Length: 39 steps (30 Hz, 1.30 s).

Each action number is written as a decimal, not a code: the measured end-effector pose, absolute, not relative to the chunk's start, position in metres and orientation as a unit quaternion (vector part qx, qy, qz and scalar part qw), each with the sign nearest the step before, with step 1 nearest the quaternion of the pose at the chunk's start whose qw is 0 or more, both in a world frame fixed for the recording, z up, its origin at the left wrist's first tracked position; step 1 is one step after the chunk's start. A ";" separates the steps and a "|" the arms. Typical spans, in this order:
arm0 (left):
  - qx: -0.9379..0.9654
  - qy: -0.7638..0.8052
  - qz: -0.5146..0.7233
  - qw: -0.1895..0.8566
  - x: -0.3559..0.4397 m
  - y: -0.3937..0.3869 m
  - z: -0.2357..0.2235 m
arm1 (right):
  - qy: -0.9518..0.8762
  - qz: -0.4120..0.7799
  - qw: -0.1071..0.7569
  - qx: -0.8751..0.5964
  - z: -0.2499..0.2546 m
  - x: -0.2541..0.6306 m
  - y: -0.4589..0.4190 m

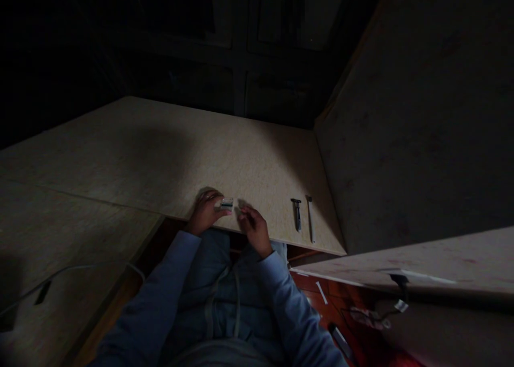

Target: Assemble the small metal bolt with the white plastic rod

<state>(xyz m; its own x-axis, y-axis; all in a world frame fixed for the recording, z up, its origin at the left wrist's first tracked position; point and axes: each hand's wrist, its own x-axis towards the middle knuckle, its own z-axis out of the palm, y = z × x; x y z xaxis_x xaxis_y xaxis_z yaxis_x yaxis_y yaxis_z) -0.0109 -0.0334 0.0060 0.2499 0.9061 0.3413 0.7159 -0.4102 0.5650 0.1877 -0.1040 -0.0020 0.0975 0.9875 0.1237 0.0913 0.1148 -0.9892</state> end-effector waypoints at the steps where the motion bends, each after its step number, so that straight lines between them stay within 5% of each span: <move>1: 0.779 0.521 0.317 0.147 -0.012 -0.031 0.004 | -0.525 0.423 0.528 -0.516 -0.001 0.188 -0.104; 13: 0.774 0.547 0.304 0.095 -0.014 -0.034 -0.001 | -0.552 0.408 0.525 -0.503 0.012 0.206 -0.116; 21: 0.770 0.562 0.292 0.077 -0.011 -0.035 0.003 | -0.562 0.183 0.515 -0.621 0.041 0.300 -0.126; 25: 0.768 0.571 0.283 0.069 -0.006 -0.035 0.004 | -0.549 0.045 0.409 -0.728 0.038 0.357 -0.123; 30: 0.769 0.571 0.276 0.079 0.010 -0.031 0.005 | -0.565 0.062 0.235 -0.788 0.028 0.379 -0.120; 39: 0.764 0.543 0.323 0.131 0.058 -0.033 0.021 | -0.591 0.050 0.200 -0.780 0.023 0.351 -0.120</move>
